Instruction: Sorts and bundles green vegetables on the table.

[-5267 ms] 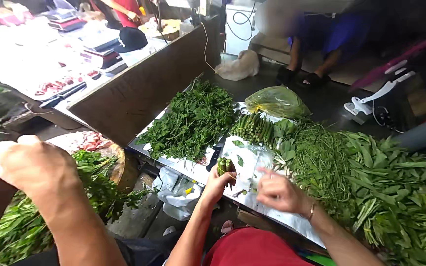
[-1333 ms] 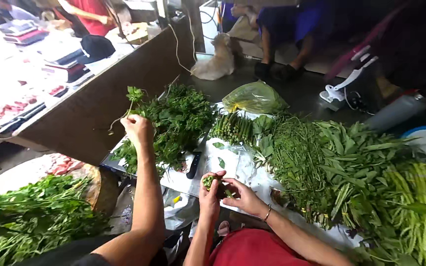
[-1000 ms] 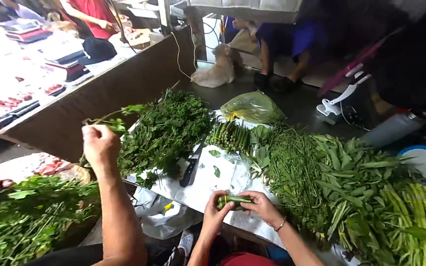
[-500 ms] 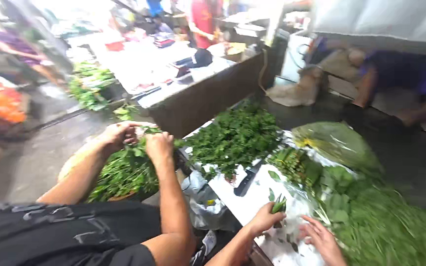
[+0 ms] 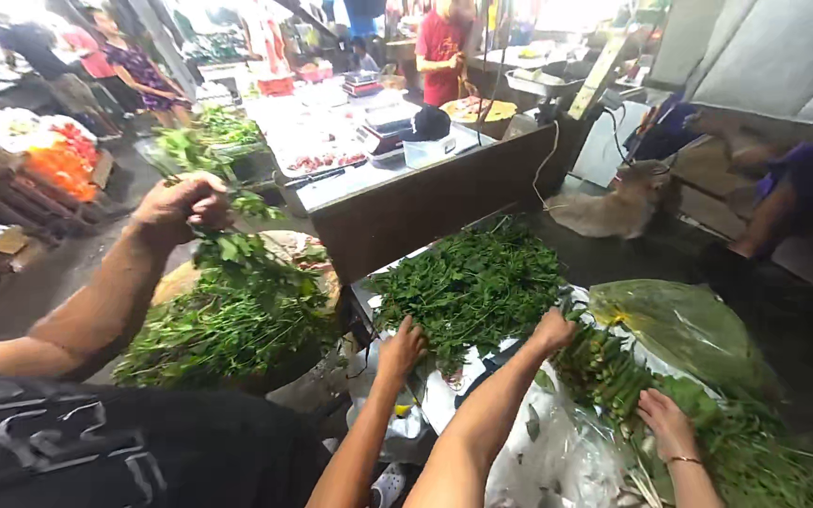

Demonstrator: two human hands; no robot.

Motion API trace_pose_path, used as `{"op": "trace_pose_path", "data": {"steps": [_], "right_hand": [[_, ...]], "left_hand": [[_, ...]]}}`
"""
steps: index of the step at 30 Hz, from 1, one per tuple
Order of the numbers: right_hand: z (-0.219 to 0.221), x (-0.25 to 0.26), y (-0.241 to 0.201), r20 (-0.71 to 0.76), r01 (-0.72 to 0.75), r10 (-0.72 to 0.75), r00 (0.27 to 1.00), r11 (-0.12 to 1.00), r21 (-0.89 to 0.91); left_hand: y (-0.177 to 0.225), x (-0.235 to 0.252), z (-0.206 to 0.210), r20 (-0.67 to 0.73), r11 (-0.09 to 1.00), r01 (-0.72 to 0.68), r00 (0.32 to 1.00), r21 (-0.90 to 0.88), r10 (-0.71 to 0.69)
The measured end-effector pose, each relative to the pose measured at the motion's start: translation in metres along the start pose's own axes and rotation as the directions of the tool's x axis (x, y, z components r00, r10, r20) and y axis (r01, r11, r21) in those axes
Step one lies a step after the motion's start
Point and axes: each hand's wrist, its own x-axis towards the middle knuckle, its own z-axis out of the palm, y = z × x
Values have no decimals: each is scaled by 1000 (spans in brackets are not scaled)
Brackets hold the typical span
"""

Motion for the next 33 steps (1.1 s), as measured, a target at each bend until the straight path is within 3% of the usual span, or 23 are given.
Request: {"op": "trace_pose_path", "data": {"steps": [4,9,15,21,28,33], "right_hand": [[4,7,-2,-13,-83,83,996,996,13],[0,8,-9,11,-139,139,990,989,-52],[-5,16,-1,-45,-173,168,985,975,-139],[-12,24,-6,-30,-265,268,963,921,-285],[4,26,-34,54,-260,333,941,818,-513],[6,28,-25,-47,-310,317,947,868,-388]], "left_hand": [[10,18,6,100,993,0,995,116,-11],[-26,30,18,240,995,-84,968,56,68],[-42,42,17,148,990,-104,985,98,89],[-59,52,7,49,950,201,975,240,-218],[-39,49,-5,164,909,272,928,316,-334],[-44,55,-10,256,922,319,893,222,-370]]}}
